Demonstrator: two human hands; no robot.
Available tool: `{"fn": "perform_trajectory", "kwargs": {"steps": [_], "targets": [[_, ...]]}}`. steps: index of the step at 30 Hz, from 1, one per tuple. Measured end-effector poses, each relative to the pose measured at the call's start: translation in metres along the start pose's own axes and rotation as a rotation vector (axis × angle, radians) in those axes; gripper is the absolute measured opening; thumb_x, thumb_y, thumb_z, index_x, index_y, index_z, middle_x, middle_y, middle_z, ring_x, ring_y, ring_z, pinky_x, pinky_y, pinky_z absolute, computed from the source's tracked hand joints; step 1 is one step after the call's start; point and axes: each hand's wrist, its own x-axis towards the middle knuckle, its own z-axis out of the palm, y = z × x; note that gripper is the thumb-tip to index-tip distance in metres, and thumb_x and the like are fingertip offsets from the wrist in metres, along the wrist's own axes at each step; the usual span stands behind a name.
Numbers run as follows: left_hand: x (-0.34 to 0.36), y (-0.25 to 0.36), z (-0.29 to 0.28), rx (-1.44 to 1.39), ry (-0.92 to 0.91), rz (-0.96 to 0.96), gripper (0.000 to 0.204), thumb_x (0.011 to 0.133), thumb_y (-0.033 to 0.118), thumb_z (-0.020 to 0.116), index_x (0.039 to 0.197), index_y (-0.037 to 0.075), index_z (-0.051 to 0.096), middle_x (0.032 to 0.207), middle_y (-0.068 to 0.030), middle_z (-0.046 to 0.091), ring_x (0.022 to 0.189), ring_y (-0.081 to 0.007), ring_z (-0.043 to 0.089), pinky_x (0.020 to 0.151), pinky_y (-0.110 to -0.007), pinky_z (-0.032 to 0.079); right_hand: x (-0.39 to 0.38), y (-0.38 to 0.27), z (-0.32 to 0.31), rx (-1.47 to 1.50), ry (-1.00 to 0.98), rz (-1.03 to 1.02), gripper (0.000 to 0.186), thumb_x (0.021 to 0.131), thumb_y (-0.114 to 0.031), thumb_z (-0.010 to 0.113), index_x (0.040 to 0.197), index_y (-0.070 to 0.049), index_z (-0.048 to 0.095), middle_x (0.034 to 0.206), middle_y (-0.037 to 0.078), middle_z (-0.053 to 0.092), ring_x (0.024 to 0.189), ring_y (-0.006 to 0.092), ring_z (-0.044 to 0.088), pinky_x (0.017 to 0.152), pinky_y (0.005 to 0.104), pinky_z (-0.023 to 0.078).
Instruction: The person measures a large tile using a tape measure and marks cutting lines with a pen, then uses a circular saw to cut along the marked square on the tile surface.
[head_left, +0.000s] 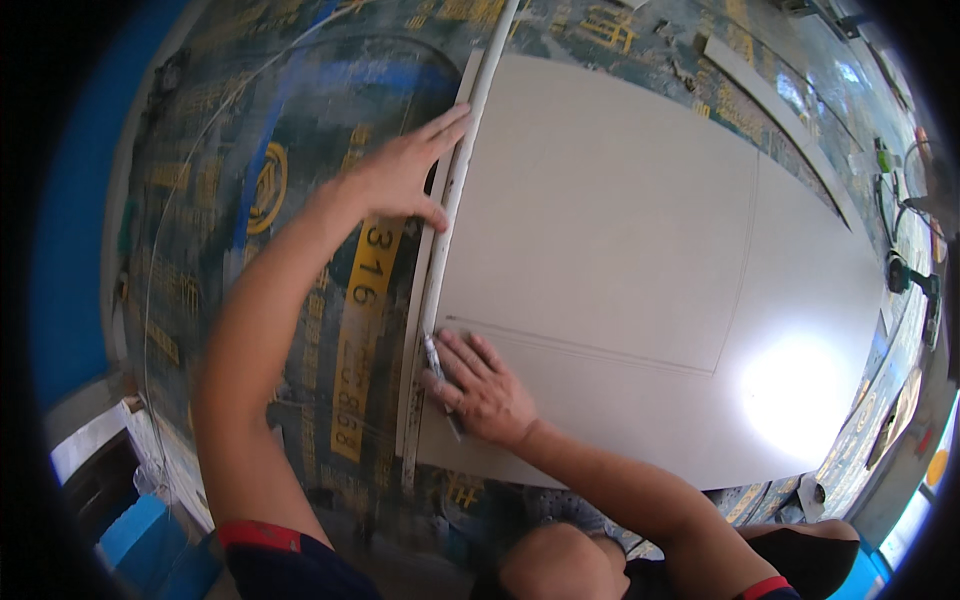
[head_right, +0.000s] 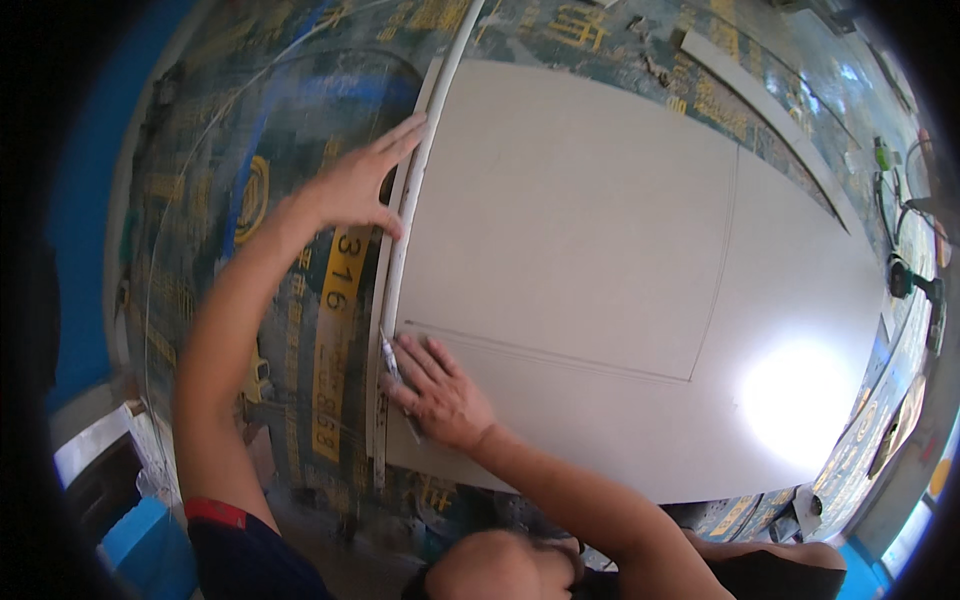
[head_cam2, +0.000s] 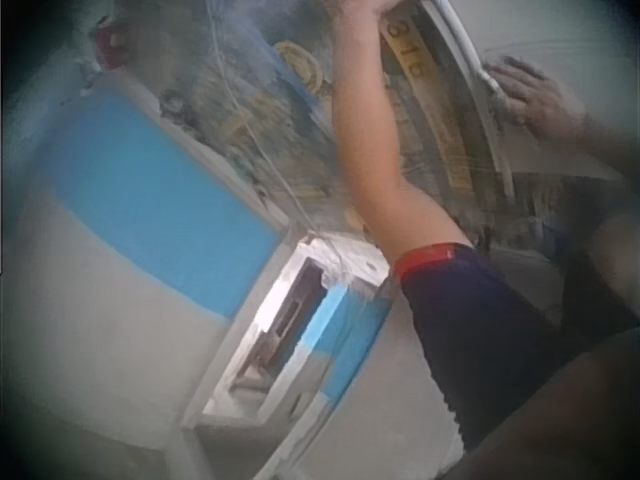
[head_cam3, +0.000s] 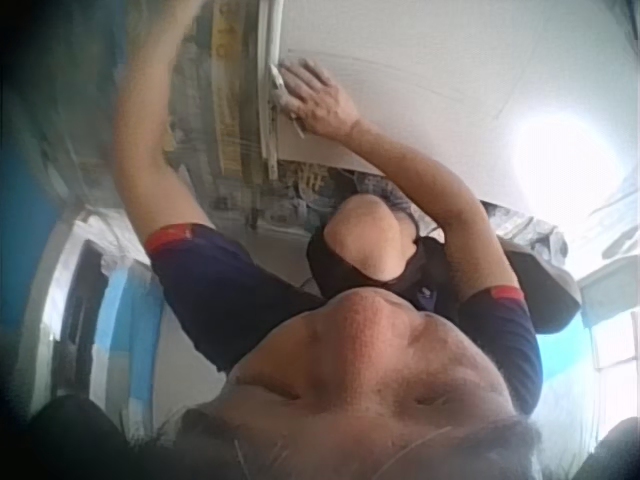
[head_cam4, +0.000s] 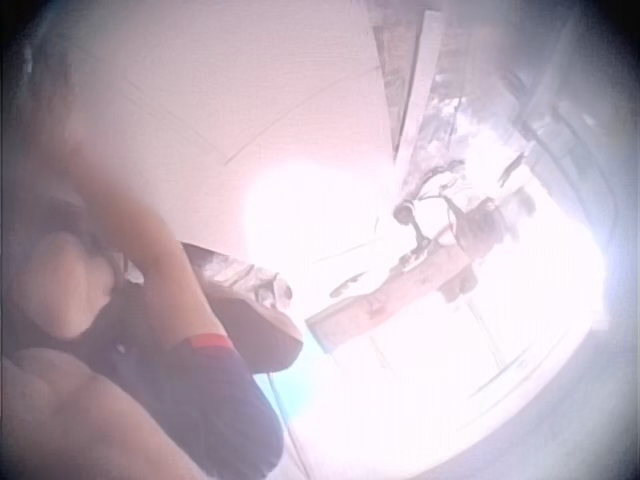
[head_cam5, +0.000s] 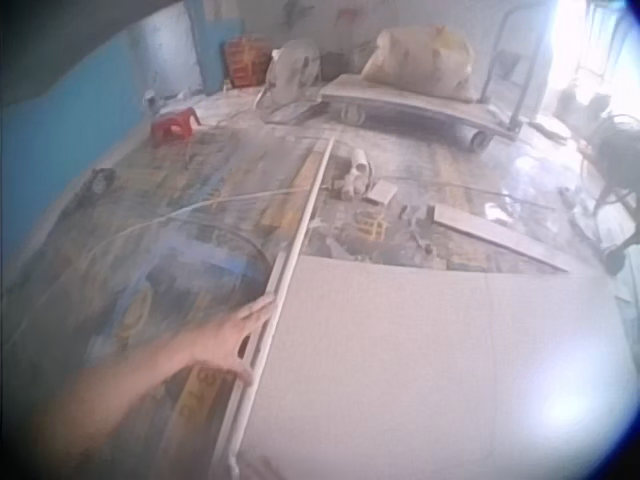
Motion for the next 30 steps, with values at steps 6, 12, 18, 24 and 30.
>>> {"fn": "perform_trajectory", "kwargs": {"steps": [6, 12, 18, 24, 30], "targets": [[0.004, -0.005, 0.006, 0.026, 0.029, 0.036, 0.131, 0.049, 0.022, 0.091, 0.154, 0.017, 0.013, 0.162, 0.0002, 0.010, 0.136, -0.0338, 0.039, 0.110, -0.043, 0.041, -0.001, 0.004, -0.006, -0.036, -0.046, -0.098, 0.037, 0.084, -0.020, 0.056, 0.121, -0.016, 0.054, 0.147, 0.017, 0.040, 0.141, 0.0321, 0.033, 0.118, 0.0492, 0.022], [0.003, -0.002, 0.007, 0.048, 0.022, 0.009, 0.131, 0.048, 0.026, 0.090, 0.154, 0.017, 0.014, 0.162, 0.0010, 0.011, 0.136, -0.0322, 0.040, 0.110, -0.042, 0.041, -0.003, 0.003, 0.000, -0.035, -0.068, -0.153, 0.032, 0.087, -0.020, 0.052, 0.118, -0.015, 0.056, 0.146, 0.016, 0.043, 0.141, 0.0304, 0.034, 0.118, 0.0492, 0.022], [0.003, -0.009, 0.012, 0.086, 0.053, 0.031, 0.135, 0.047, 0.033, 0.092, 0.155, 0.018, 0.012, 0.162, 0.0009, 0.010, 0.136, -0.0322, 0.039, 0.111, -0.043, 0.040, -0.009, 0.006, 0.001, -0.013, -0.074, -0.333, 0.028, 0.088, -0.020, 0.051, 0.113, -0.011, 0.056, 0.139, 0.019, 0.049, 0.136, 0.0322, 0.041, 0.117, 0.0465, 0.028], [0.005, -0.005, 0.013, 0.110, 0.049, 0.020, 0.137, 0.047, 0.036, 0.092, 0.155, 0.020, 0.010, 0.162, 0.0011, 0.008, 0.137, -0.0317, 0.039, 0.113, -0.042, 0.039, -0.013, 0.012, 0.010, 0.048, -0.142, -0.479, 0.027, 0.089, -0.017, 0.049, 0.114, -0.009, 0.055, 0.137, 0.020, 0.051, 0.133, 0.0331, 0.045, 0.117, 0.0434, 0.030], [0.004, -0.006, 0.012, 0.118, 0.052, 0.042, 0.136, 0.048, 0.035, 0.092, 0.155, 0.020, 0.009, 0.161, 0.0004, 0.010, 0.137, -0.0311, 0.038, 0.113, -0.042, 0.039, -0.011, 0.008, 0.009, 0.101, -0.199, -0.443, 0.027, 0.091, -0.018, 0.047, 0.115, -0.011, 0.056, 0.142, 0.019, 0.046, 0.137, 0.0308, 0.040, 0.119, 0.0419, 0.025]]}}
